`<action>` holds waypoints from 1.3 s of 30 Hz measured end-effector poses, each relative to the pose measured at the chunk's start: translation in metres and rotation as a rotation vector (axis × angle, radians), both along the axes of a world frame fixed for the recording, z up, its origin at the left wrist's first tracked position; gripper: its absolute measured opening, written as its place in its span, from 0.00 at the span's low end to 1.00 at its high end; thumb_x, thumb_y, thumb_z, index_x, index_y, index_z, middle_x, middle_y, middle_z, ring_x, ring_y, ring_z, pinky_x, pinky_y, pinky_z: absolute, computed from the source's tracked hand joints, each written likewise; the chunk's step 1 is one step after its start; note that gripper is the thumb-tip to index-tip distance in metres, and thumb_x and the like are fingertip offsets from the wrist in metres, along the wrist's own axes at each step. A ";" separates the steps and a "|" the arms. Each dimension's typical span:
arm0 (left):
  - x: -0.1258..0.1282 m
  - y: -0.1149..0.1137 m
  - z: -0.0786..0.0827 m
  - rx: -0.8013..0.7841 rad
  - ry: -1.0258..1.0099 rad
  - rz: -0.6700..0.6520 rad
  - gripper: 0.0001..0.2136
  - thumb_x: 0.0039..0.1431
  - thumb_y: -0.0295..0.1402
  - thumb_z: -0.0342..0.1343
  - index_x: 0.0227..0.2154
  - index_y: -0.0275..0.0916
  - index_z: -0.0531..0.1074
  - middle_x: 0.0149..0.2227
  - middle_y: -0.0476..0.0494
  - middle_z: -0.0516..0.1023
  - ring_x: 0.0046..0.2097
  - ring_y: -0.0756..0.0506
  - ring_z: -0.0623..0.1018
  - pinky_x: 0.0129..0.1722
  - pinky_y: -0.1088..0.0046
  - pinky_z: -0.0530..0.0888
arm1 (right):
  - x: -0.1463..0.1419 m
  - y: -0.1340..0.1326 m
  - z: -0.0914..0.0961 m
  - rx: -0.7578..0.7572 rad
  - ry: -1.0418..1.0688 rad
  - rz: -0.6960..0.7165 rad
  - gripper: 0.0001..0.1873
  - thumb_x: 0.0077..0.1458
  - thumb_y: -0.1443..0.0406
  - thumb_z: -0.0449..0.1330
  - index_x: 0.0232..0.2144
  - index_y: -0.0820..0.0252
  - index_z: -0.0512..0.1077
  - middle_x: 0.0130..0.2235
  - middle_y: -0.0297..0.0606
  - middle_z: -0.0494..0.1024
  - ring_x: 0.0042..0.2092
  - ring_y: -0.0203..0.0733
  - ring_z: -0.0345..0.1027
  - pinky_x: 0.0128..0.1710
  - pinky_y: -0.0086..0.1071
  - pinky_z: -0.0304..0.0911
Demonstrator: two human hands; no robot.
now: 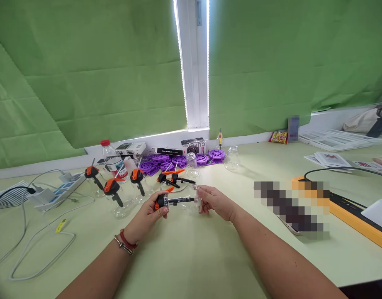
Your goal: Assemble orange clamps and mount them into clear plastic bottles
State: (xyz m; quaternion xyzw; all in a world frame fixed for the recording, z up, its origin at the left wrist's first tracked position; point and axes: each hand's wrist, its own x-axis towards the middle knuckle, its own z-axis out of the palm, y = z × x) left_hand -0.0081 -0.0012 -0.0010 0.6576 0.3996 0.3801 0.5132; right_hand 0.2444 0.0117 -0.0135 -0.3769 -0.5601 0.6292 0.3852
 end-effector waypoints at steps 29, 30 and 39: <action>0.001 0.005 -0.008 -0.001 -0.069 0.044 0.21 0.50 0.37 0.59 0.46 0.39 0.62 0.29 0.52 0.63 0.29 0.53 0.68 0.34 0.71 0.70 | 0.008 0.000 0.000 0.082 0.057 0.018 0.32 0.50 0.55 0.61 0.56 0.50 0.58 0.54 0.44 0.62 0.43 0.41 0.66 0.37 0.35 0.68; 0.000 0.006 -0.009 -0.003 -0.079 0.044 0.21 0.50 0.37 0.59 0.46 0.39 0.62 0.29 0.52 0.64 0.29 0.53 0.68 0.34 0.71 0.70 | 0.009 -0.001 0.003 0.104 0.052 0.029 0.36 0.47 0.58 0.64 0.57 0.47 0.56 0.57 0.42 0.58 0.45 0.41 0.65 0.39 0.36 0.67; -0.001 0.005 -0.010 -0.001 -0.091 0.014 0.22 0.50 0.36 0.59 0.48 0.38 0.62 0.29 0.53 0.64 0.29 0.53 0.69 0.34 0.71 0.71 | 0.001 0.001 0.001 0.000 -0.013 0.041 0.22 0.53 0.51 0.56 0.43 0.61 0.66 0.30 0.38 0.72 0.27 0.36 0.68 0.21 0.27 0.60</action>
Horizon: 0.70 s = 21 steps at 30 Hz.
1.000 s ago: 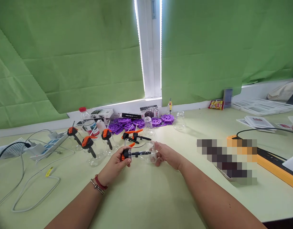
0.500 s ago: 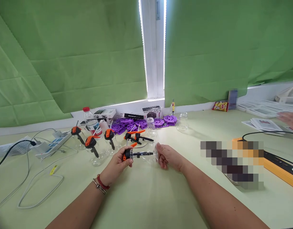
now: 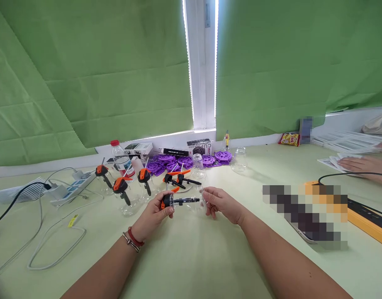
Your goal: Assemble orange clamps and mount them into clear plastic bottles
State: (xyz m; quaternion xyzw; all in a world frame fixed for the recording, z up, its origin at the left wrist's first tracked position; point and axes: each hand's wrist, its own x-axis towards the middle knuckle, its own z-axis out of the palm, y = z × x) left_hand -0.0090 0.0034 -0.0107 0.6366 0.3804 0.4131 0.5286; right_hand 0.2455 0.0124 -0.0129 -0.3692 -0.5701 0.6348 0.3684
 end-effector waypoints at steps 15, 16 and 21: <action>0.001 0.000 0.001 -0.015 -0.007 0.016 0.22 0.48 0.37 0.60 0.47 0.39 0.63 0.29 0.52 0.65 0.29 0.53 0.69 0.35 0.71 0.70 | -0.001 0.000 -0.004 0.000 0.030 -0.067 0.25 0.54 0.49 0.53 0.50 0.55 0.64 0.42 0.42 0.72 0.33 0.38 0.70 0.25 0.30 0.66; 0.000 0.001 0.000 -0.009 -0.010 0.021 0.22 0.49 0.36 0.60 0.47 0.39 0.63 0.29 0.52 0.65 0.29 0.53 0.69 0.35 0.71 0.70 | -0.001 -0.002 -0.001 0.028 0.061 -0.054 0.28 0.53 0.52 0.57 0.54 0.50 0.59 0.49 0.42 0.67 0.39 0.40 0.70 0.31 0.33 0.67; 0.000 0.002 -0.001 0.018 -0.013 0.017 0.20 0.49 0.36 0.60 0.46 0.39 0.64 0.30 0.52 0.64 0.29 0.53 0.68 0.34 0.72 0.70 | -0.001 -0.006 0.006 0.128 0.046 -0.028 0.36 0.47 0.61 0.65 0.57 0.47 0.56 0.55 0.43 0.59 0.43 0.41 0.68 0.35 0.33 0.65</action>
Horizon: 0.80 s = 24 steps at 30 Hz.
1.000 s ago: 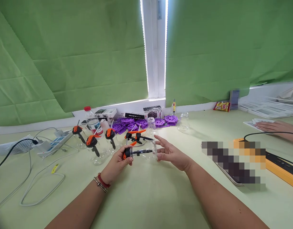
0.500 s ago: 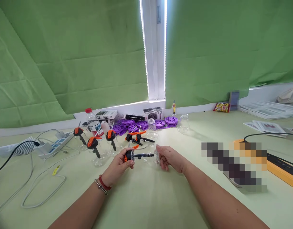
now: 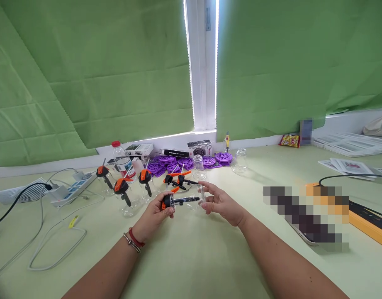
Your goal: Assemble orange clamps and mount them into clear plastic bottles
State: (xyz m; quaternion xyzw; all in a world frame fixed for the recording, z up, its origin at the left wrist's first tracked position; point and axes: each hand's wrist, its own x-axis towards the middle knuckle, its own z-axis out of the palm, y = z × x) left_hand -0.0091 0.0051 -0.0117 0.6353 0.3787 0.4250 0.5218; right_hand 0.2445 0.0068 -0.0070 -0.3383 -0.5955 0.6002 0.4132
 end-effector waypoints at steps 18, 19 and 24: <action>0.002 -0.003 0.002 -0.009 0.031 0.027 0.23 0.49 0.36 0.60 0.48 0.39 0.63 0.29 0.52 0.64 0.29 0.52 0.68 0.34 0.71 0.70 | 0.000 0.003 -0.009 -0.126 -0.024 -0.023 0.28 0.53 0.48 0.53 0.51 0.56 0.63 0.46 0.45 0.70 0.35 0.39 0.71 0.26 0.30 0.66; 0.002 -0.003 0.002 -0.011 0.034 0.037 0.23 0.49 0.36 0.60 0.48 0.39 0.63 0.29 0.52 0.64 0.29 0.52 0.68 0.34 0.71 0.70 | 0.001 0.002 -0.007 -0.088 -0.003 -0.012 0.31 0.51 0.51 0.58 0.56 0.51 0.58 0.53 0.45 0.64 0.40 0.41 0.69 0.32 0.33 0.68; 0.002 -0.003 0.003 -0.016 0.011 0.029 0.23 0.49 0.36 0.60 0.47 0.39 0.63 0.30 0.52 0.64 0.29 0.53 0.68 0.34 0.71 0.70 | 0.002 -0.002 -0.001 0.003 -0.012 0.015 0.38 0.46 0.60 0.65 0.57 0.45 0.55 0.57 0.42 0.57 0.44 0.41 0.66 0.37 0.34 0.66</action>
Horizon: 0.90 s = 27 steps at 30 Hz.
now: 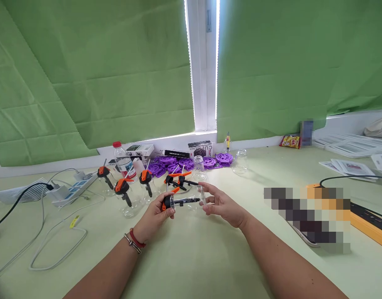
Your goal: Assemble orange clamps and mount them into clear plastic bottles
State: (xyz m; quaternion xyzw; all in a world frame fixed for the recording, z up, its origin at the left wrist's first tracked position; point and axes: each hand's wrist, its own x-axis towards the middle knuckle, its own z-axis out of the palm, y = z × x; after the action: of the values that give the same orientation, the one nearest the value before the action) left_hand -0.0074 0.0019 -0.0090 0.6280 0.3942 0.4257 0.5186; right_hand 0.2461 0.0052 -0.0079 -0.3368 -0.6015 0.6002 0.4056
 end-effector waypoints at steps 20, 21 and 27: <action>-0.002 0.001 -0.005 -0.015 -0.002 -0.019 0.21 0.51 0.36 0.58 0.48 0.39 0.63 0.29 0.52 0.63 0.29 0.53 0.68 0.33 0.72 0.70 | -0.005 -0.001 -0.001 -0.013 0.025 -0.011 0.38 0.49 0.57 0.63 0.59 0.44 0.51 0.57 0.42 0.57 0.44 0.41 0.66 0.40 0.36 0.66; -0.002 0.001 -0.006 -0.013 -0.009 -0.024 0.21 0.51 0.36 0.58 0.48 0.39 0.63 0.29 0.52 0.63 0.29 0.52 0.68 0.33 0.72 0.70 | -0.005 -0.001 0.000 0.008 0.017 -0.003 0.38 0.48 0.58 0.64 0.59 0.45 0.53 0.57 0.42 0.57 0.44 0.41 0.66 0.41 0.37 0.65; -0.002 0.001 -0.006 0.039 0.005 -0.018 0.21 0.50 0.38 0.59 0.47 0.39 0.65 0.31 0.50 0.63 0.30 0.52 0.66 0.30 0.74 0.68 | -0.008 -0.002 0.003 -0.022 -0.002 -0.015 0.32 0.49 0.58 0.62 0.56 0.50 0.58 0.46 0.42 0.65 0.38 0.42 0.69 0.29 0.32 0.66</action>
State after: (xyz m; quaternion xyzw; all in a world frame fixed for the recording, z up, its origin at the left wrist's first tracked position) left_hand -0.0099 0.0024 -0.0150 0.6426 0.3815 0.4272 0.5090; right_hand 0.2377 0.0035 -0.0044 -0.3465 -0.5924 0.6035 0.4059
